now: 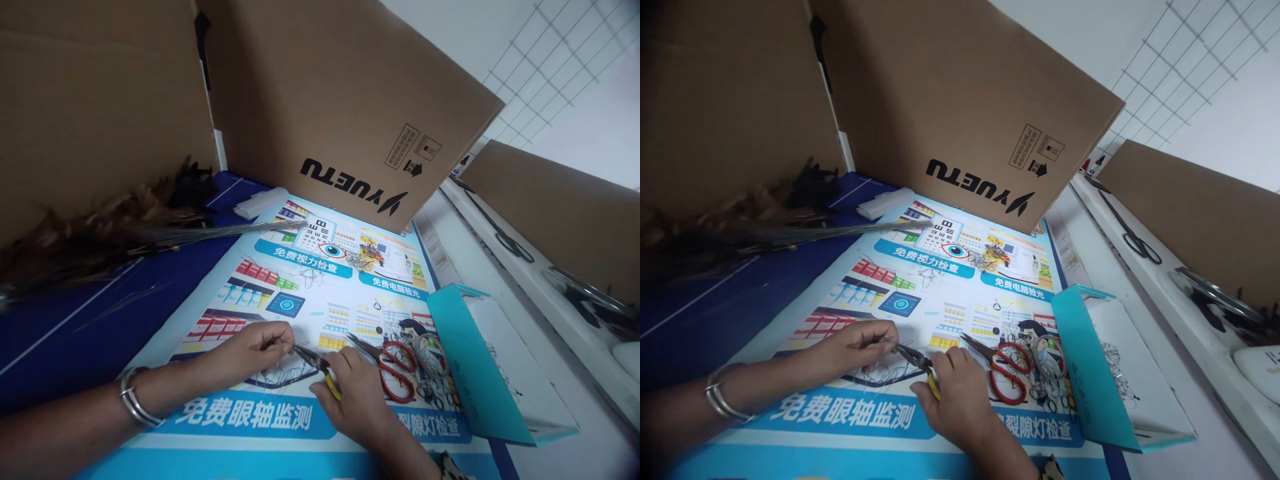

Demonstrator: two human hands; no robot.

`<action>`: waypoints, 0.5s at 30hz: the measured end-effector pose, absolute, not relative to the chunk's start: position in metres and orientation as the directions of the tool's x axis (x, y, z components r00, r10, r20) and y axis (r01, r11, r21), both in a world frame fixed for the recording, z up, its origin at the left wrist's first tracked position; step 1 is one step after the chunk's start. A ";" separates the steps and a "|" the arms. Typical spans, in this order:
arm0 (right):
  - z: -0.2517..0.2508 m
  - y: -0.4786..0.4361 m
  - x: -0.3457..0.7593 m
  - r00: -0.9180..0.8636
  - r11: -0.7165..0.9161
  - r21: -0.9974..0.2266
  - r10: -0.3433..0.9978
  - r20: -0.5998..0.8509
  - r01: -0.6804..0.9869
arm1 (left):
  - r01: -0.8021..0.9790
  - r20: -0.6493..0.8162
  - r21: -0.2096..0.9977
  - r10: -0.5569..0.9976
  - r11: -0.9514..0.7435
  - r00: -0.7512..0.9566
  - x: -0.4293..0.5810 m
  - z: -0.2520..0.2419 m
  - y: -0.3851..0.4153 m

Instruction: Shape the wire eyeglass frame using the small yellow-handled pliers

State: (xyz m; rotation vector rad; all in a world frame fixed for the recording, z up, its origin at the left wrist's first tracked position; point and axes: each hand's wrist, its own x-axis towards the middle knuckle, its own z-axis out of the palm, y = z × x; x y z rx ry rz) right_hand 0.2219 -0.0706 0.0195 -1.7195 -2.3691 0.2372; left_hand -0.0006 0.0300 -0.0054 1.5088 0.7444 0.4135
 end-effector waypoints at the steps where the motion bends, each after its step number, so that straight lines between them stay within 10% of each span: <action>1: 0.020 -0.071 0.221 -0.298 0.306 -0.218 0.952 0.069 0.927 | 0.200 -0.183 0.978 0.672 0.053 0.718 -0.001 -0.006 0.030; 15: 0.018 -0.075 0.214 -0.280 0.284 -0.063 0.957 0.072 0.957 | 0.248 -0.125 0.967 0.724 -0.065 0.679 0.001 0.001 0.027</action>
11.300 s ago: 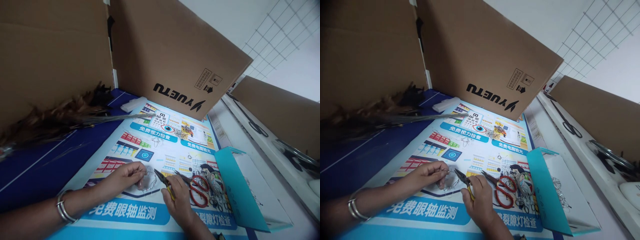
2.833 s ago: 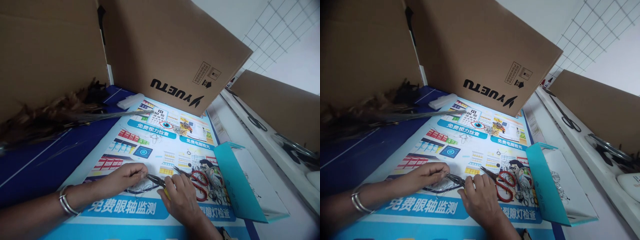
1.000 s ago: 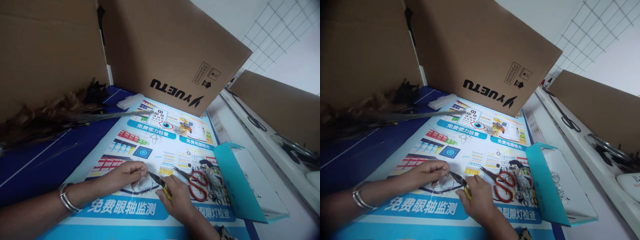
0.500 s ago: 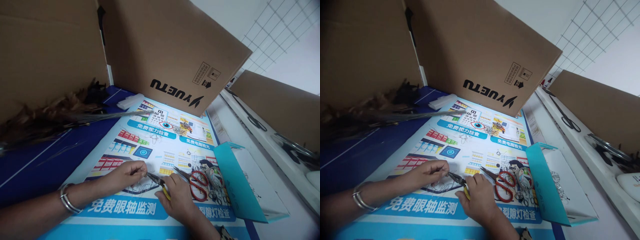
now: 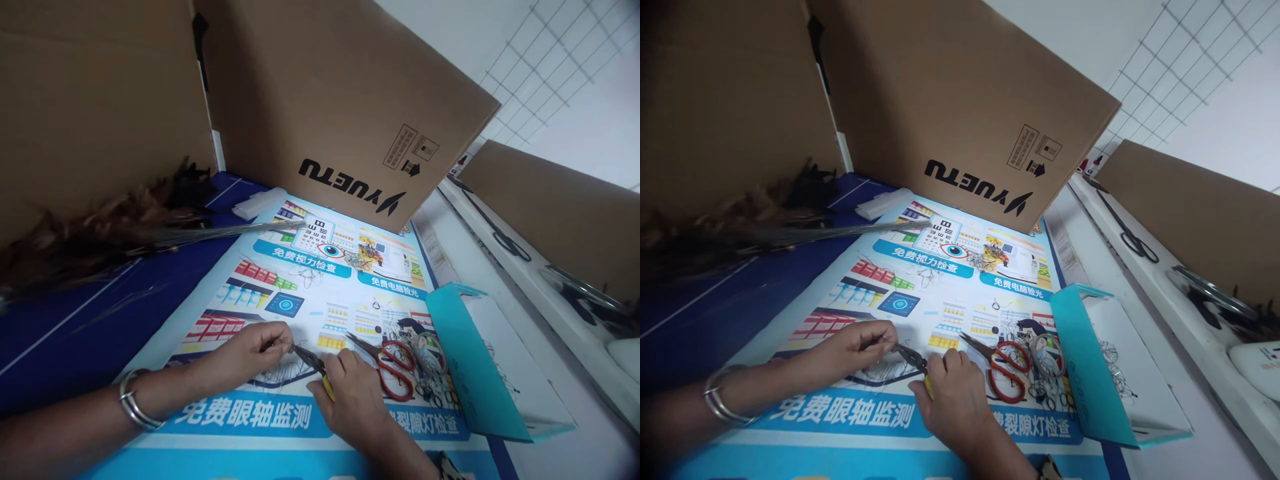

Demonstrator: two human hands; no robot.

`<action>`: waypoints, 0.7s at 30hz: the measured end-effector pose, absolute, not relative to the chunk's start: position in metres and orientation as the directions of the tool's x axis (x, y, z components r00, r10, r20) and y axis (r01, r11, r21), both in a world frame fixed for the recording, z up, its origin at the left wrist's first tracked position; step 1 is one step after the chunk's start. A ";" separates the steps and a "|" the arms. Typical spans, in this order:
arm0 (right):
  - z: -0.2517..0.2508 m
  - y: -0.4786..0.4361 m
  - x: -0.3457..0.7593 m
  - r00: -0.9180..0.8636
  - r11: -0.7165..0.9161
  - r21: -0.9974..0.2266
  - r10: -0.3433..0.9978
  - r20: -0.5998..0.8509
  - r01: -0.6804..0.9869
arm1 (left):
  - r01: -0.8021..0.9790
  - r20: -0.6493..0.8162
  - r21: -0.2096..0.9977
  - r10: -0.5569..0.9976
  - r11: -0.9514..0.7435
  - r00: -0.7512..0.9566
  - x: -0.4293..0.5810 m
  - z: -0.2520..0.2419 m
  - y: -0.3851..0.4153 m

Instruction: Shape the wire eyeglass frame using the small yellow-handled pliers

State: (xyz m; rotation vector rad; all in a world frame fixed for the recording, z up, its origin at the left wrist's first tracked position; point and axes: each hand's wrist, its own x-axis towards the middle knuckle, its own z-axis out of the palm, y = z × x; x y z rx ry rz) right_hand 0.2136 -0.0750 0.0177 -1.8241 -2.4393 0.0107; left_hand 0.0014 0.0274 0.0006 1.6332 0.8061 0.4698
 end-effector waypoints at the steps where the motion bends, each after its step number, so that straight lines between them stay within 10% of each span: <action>1: 0.018 -0.075 0.214 -0.278 0.282 -0.065 0.958 0.069 0.957 | 0.246 -0.126 0.967 0.721 -0.064 0.682 0.001 0.000 0.028; 21: 0.016 -0.076 0.211 -0.266 0.270 -0.099 0.962 0.058 0.958 | 0.228 -0.092 0.969 0.706 -0.100 0.702 -0.001 -0.004 0.028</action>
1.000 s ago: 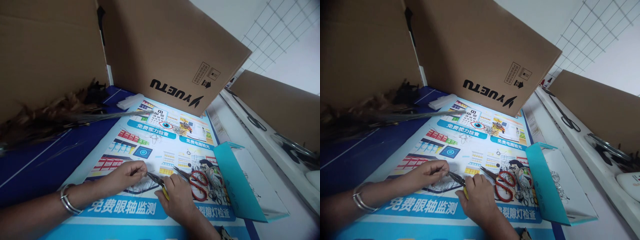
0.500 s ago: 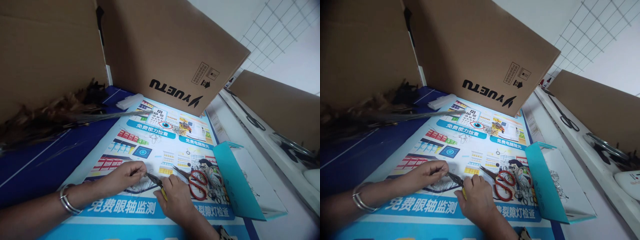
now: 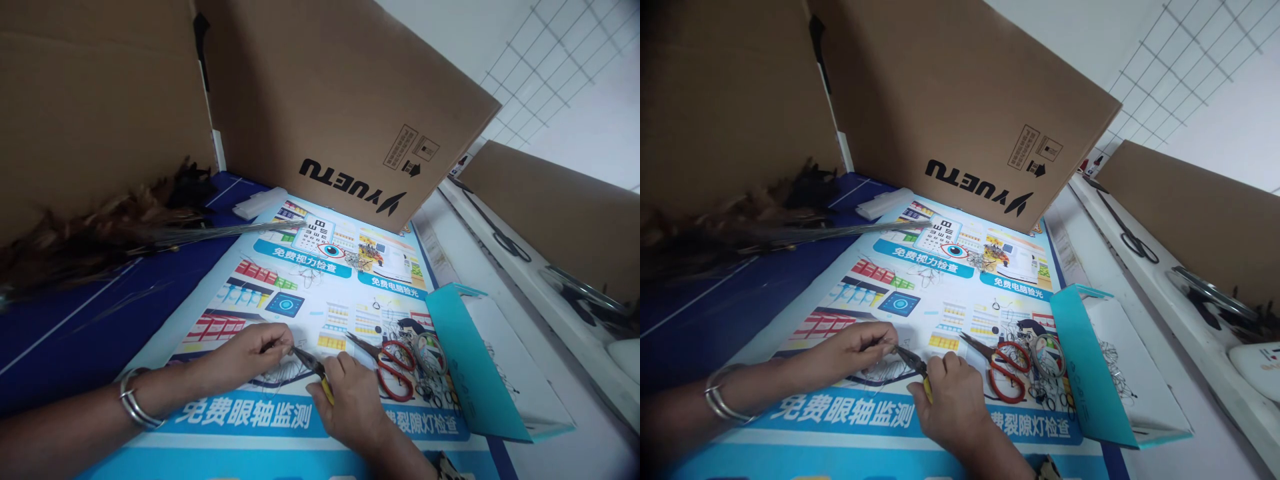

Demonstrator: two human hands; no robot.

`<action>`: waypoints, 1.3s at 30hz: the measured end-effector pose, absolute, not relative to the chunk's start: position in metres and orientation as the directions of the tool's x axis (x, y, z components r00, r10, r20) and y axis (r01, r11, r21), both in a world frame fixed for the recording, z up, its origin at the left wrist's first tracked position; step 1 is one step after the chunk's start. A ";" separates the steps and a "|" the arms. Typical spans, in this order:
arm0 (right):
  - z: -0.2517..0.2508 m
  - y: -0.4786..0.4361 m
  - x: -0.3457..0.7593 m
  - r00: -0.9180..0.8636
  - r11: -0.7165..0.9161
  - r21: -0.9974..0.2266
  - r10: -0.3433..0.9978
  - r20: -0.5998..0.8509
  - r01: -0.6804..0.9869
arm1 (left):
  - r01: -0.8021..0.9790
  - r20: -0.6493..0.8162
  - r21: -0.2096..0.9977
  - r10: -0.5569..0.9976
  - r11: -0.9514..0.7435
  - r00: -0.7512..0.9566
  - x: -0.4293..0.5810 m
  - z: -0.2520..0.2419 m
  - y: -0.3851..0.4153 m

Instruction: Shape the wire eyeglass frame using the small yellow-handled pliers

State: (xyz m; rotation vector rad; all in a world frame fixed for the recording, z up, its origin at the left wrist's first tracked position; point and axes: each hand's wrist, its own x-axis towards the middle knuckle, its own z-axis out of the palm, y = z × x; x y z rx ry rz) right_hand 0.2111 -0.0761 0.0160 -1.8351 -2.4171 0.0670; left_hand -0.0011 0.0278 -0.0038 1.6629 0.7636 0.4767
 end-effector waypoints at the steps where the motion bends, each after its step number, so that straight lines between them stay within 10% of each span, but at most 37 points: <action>1: 0.016 -0.076 0.211 -0.264 0.269 -0.100 0.963 0.059 0.958 | 0.224 -0.087 0.969 0.706 -0.104 0.703 -0.001 -0.004 0.028; 8: 0.013 -0.077 0.211 -0.261 0.268 -0.135 0.963 0.069 0.954 | 0.217 -0.113 0.974 0.703 -0.061 0.702 -0.001 -0.002 0.028; 18: 0.005 -0.074 0.228 -0.109 0.239 -0.506 0.956 0.274 0.828 | 0.035 -0.225 0.965 0.756 0.259 0.615 -0.003 -0.005 0.030; 39: 0.004 -0.078 0.227 -0.147 0.206 -0.411 0.974 0.171 0.888 | -0.042 -0.245 0.945 0.784 0.325 0.570 -0.002 0.000 0.025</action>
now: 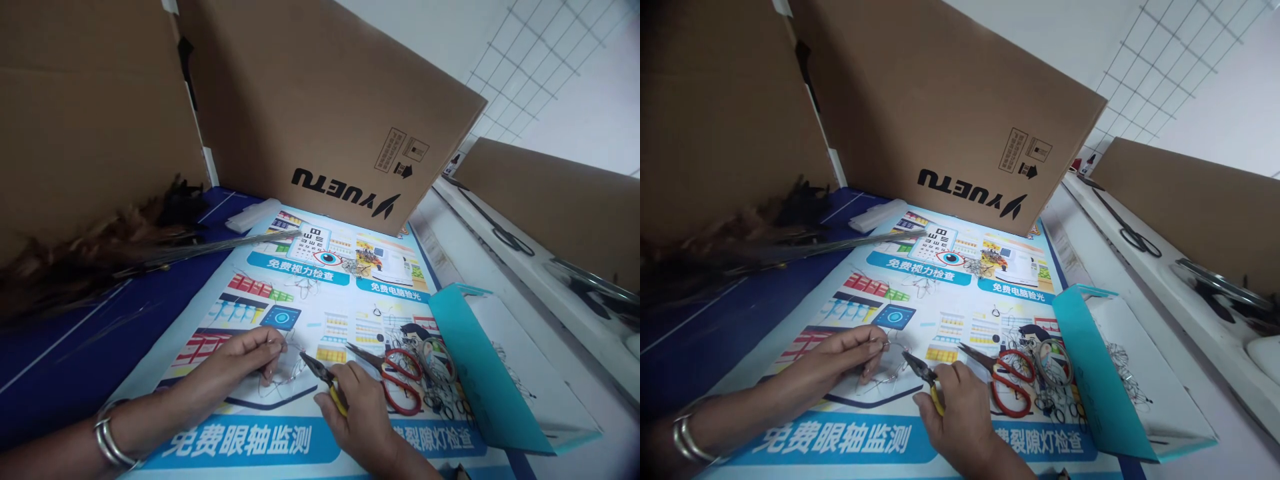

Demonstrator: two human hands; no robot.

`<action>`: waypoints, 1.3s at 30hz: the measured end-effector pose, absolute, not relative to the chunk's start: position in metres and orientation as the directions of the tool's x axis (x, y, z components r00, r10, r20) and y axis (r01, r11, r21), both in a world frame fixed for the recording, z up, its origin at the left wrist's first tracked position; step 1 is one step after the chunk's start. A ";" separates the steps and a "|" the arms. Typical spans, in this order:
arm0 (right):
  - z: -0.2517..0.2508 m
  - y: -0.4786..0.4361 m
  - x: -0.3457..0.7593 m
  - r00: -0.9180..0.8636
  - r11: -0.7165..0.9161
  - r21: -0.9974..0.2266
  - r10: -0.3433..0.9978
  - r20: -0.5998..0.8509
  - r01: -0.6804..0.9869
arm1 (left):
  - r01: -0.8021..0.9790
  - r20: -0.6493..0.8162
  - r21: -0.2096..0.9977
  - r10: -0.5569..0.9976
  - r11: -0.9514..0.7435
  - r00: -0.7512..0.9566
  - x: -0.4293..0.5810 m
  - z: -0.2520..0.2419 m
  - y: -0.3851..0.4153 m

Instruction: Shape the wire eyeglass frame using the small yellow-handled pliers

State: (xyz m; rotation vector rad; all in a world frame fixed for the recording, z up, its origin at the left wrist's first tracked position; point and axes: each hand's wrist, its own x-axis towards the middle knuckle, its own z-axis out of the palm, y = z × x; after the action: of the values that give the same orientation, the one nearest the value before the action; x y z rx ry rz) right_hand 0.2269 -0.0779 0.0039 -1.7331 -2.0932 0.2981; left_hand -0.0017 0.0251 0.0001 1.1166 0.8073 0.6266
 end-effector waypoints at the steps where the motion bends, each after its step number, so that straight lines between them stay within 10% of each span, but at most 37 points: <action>1: 0.004 -0.078 0.227 -0.149 0.212 -0.410 0.972 0.181 0.887 | -0.052 -0.239 0.944 0.781 0.327 0.577 -0.002 -0.002 0.025; 32: 0.002 -0.077 0.228 -0.186 0.241 -0.400 0.968 0.171 0.884 | -0.089 -0.205 0.938 0.739 0.336 0.641 -0.001 0.001 0.026; 39: 0.008 -0.077 0.224 -0.273 0.347 -0.199 0.907 0.321 0.917 | -0.061 -0.262 0.922 0.735 0.381 0.625 0.000 -0.002 0.026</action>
State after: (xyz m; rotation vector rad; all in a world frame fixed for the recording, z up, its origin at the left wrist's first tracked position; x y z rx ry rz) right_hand 0.2237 -0.0773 0.0077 -1.6043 -2.2401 -0.0364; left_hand -0.0002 0.0256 -0.0019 1.0681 0.7491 0.5734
